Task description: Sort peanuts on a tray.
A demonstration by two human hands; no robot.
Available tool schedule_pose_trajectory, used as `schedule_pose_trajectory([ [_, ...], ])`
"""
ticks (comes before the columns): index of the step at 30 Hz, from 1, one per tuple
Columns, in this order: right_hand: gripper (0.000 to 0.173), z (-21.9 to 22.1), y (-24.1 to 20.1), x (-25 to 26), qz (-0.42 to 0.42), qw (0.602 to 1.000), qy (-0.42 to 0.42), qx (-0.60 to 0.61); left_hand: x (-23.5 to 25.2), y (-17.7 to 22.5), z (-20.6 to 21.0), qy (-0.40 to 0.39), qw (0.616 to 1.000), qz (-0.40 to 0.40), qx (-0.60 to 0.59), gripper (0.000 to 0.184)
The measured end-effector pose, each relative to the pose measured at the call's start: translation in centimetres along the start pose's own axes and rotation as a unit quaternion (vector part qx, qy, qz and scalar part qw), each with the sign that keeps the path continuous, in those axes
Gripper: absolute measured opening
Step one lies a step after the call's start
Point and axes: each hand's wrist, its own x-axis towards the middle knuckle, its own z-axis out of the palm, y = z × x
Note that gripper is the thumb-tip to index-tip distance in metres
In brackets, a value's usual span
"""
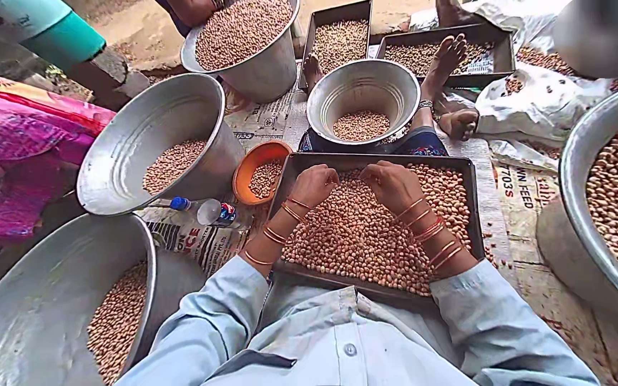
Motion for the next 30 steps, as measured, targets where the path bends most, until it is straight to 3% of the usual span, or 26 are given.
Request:
schedule_pose_trajectory([
  [3,0.011,-1.4,2.3,-0.1,0.055,0.998,0.029,-0.033,0.8,2.1,1.0,-0.022,1.0,0.014,0.01,0.017],
  [8,0.014,0.3,2.7,0.4,0.085,0.991,-0.086,-0.049,-1.3,3.1,0.7,-0.004,1.0,0.018,0.004,0.012],
  [16,0.02,3.6,1.6,2.2,0.041,0.982,-0.154,-0.097,-2.4,1.6,1.9,-0.001,0.997,0.032,0.064,0.015],
  [21,0.018,4.2,1.4,2.7,0.026,0.977,-0.172,-0.127,-1.4,1.3,2.6,-0.05,0.995,0.011,0.081,0.023],
  [24,0.019,4.4,1.3,2.5,0.036,0.973,-0.18,-0.14,-2.2,1.4,1.7,-0.031,0.999,-0.012,-0.017,0.017],
  [27,0.019,4.3,0.8,2.2,0.05,0.97,-0.192,-0.143,-3.5,2.6,-1.1,0.0,0.966,-0.126,-0.228,0.017],
  [30,0.019,4.4,0.6,2.1,0.058,0.965,-0.205,-0.153,-3.6,3.7,-2.3,0.041,0.958,-0.165,-0.229,0.016],
])
